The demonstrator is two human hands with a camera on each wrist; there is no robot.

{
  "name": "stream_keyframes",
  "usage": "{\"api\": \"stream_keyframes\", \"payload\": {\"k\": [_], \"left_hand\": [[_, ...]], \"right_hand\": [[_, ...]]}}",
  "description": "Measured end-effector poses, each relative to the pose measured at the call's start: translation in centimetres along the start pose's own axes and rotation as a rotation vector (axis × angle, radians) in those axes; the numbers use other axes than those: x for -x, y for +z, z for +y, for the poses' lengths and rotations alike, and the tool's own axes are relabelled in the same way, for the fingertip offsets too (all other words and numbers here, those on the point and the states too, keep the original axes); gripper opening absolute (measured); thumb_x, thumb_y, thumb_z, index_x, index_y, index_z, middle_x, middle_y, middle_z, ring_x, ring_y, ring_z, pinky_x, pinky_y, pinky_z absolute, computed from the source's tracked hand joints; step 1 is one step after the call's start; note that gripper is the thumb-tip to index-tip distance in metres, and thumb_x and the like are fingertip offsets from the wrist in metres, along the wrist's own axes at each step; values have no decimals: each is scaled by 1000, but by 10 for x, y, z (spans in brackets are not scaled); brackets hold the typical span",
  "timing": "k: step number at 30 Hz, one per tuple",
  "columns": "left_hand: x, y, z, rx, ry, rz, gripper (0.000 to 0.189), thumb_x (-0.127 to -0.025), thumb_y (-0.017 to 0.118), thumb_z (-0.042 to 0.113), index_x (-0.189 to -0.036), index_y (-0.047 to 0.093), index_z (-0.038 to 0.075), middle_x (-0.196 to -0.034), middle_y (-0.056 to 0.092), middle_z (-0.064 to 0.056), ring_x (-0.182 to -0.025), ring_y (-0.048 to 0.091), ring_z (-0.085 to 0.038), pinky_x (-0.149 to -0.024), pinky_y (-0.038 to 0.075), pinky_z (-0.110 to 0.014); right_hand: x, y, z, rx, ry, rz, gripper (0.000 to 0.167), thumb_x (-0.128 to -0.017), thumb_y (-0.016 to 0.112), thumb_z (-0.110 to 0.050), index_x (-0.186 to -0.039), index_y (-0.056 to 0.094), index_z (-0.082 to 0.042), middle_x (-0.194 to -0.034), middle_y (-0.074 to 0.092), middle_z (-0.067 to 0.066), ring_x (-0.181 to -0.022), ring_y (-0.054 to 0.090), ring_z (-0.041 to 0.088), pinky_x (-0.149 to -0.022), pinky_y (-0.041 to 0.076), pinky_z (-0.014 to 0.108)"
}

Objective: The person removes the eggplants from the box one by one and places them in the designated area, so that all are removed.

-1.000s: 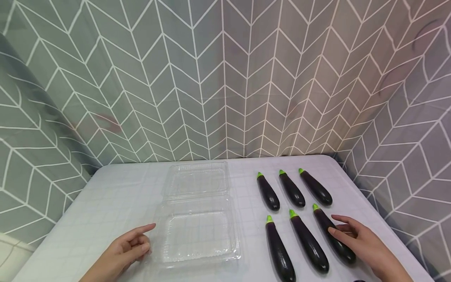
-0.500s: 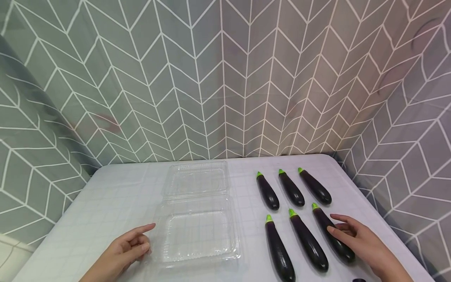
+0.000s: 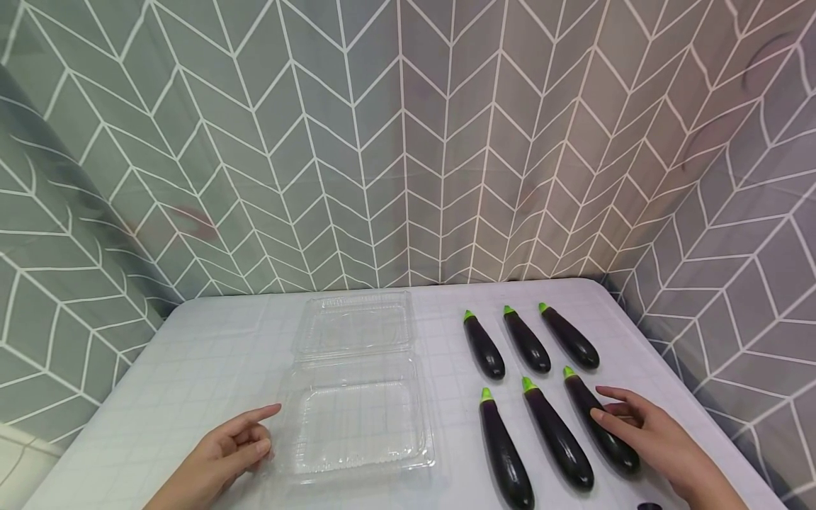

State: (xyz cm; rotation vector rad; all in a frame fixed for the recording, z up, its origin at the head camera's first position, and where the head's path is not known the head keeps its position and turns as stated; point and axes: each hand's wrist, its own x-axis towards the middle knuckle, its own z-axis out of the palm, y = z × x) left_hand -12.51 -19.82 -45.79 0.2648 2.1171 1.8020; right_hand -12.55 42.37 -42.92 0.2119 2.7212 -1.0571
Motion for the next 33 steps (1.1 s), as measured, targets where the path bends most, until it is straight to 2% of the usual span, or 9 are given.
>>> {"api": "stream_keyframes", "payload": {"k": [4,6,10,14,21,29,33], "left_hand": [[0,1,1,-11,-23,9,58,-100,60,18,-150,36,-2,-99,60,-17,-83,61,-19,-75,54,-30],[0,1,2,-11,-46,19,59,-100,61,20,-150,37,-1,-100,60,-17,-83,61,-18,-75,54,-30],[0,2,3,-7,-48,22,59,-100,61,20,-150,37,-1,-100,60,-17,-83,61,-18,-75,54,-30],[0,1,1,-10,-28,14,59,-101,60,18,-150,36,-3,-100,60,-17,-84,60,-19,-75,54,-30],[3,1,0,-4,-36,30,59,-100,60,18,-150,35,-1,-100,60,-17,-84,60,-18,-74,54,-30],[2,2,1,-15,-47,45,61,-101,60,21,-152,34,3,-103,60,-19,-86,60,-21,-76,54,-32],[-4,-2,1,-29,-77,66,62,-102,57,26,-155,29,8,-110,60,-19,-94,63,-24,-81,54,-33]], "right_hand": [[-1,0,1,-6,-2,0,73,-100,58,-42,-147,33,9,-126,58,26,-100,59,13,-72,49,26],[0,1,2,-10,-8,1,73,-100,58,-41,-147,33,9,-126,58,26,-98,59,10,-72,49,25],[0,1,3,-14,-22,6,71,-100,59,-39,-147,34,8,-126,58,26,-95,57,2,-72,49,24],[0,1,2,-13,-12,1,73,-100,59,-41,-147,34,8,-126,58,26,-98,59,8,-72,49,25],[-3,1,0,-13,0,-14,74,-100,58,-43,-147,33,8,-126,58,26,-102,60,17,-72,49,26],[1,0,8,-41,-49,38,67,-102,57,-36,-145,34,10,-122,61,22,-91,56,-2,-71,50,23],[5,-10,13,-79,-20,78,71,-103,53,-39,-147,28,10,-122,60,21,-87,54,-7,-70,51,24]]}}
